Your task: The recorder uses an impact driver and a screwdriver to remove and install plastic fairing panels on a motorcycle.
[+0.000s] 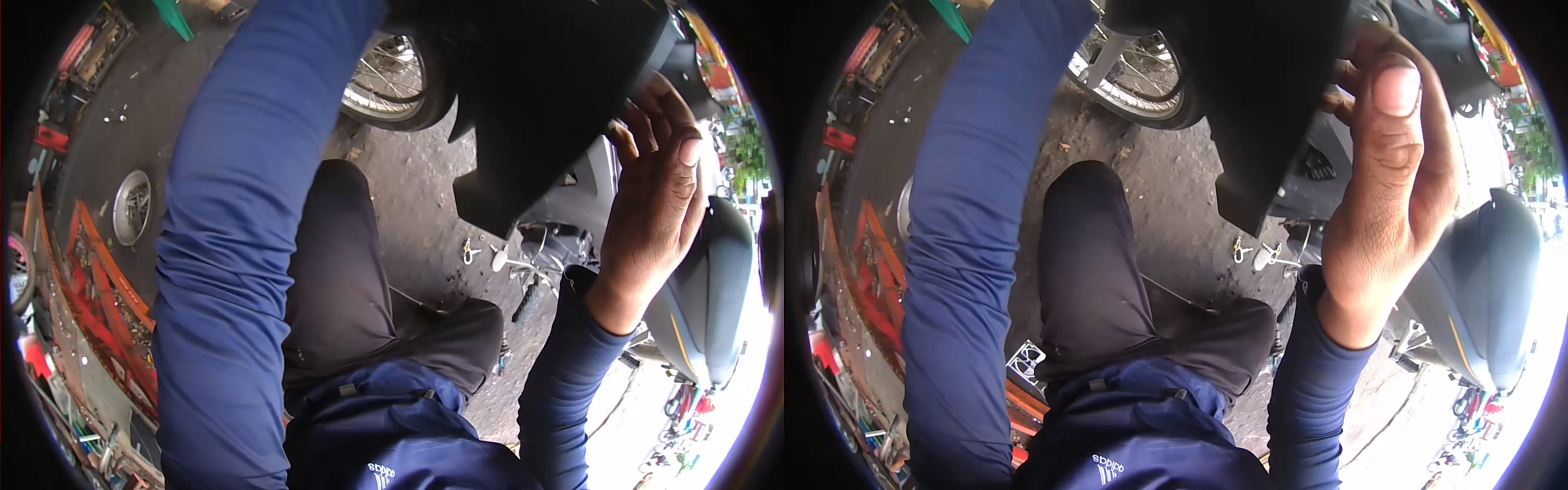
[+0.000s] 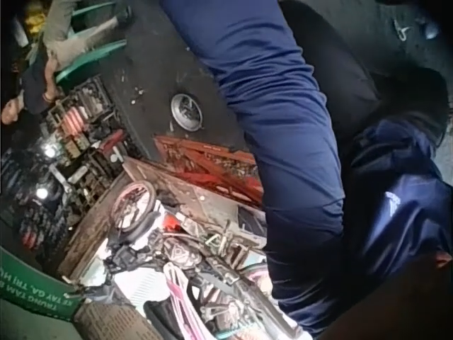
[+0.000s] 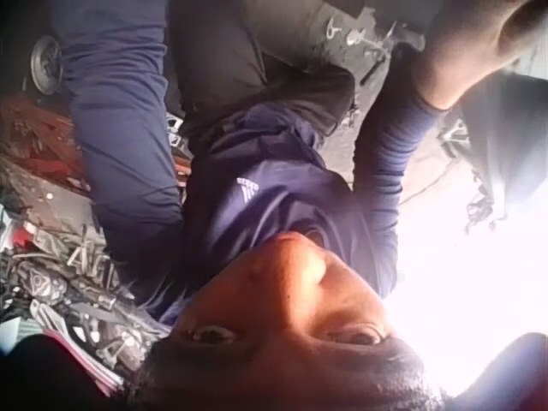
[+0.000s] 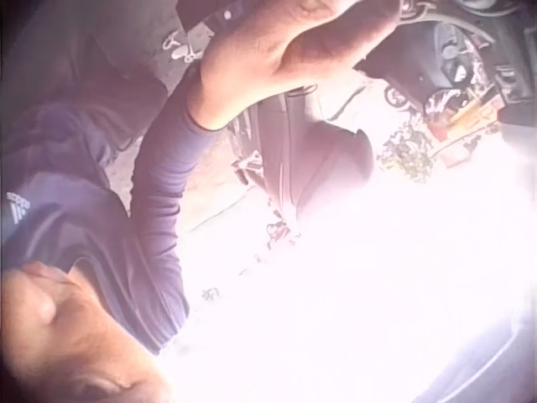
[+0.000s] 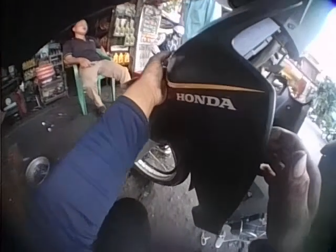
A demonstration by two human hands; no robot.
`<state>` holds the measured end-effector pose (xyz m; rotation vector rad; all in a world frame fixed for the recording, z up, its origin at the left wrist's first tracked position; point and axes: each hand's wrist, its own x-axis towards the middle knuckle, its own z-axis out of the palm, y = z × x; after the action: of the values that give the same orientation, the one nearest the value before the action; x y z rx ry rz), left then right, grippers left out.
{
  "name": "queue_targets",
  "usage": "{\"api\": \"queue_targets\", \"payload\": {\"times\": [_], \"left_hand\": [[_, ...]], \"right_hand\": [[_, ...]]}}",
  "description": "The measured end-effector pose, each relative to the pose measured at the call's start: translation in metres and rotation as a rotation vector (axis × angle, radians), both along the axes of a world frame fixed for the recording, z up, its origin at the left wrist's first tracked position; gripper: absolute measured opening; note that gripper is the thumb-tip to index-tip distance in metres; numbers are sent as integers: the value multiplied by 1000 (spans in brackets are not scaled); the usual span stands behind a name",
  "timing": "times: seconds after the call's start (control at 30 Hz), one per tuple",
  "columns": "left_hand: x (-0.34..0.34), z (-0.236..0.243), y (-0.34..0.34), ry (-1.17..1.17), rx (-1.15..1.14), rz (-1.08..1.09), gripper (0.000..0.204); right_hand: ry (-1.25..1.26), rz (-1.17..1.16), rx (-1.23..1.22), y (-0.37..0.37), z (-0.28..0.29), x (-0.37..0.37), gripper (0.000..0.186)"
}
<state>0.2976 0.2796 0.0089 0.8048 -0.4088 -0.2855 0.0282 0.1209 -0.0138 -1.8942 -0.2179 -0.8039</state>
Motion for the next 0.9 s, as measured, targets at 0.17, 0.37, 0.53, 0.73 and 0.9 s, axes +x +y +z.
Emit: {"api": "queue_targets", "payload": {"times": [0.17,0.37,0.53,0.73,0.9], "left_hand": [[13,8,13,-89,217,-15,41],[61,24,24,-98,266,-101,29],[103,43,20,-402,451,-365,23],[135,51,8,-270,542,-527,22],[125,63,12,-291,613,-531,34]], "right_hand": [[-140,-325,-68,46,2,30,42],[-185,-738,16,60,-8,46,51],[-144,-750,-46,52,-12,43,50],[-203,-702,34,47,-17,50,49],[-182,-759,64,50,-17,45,48]]}}
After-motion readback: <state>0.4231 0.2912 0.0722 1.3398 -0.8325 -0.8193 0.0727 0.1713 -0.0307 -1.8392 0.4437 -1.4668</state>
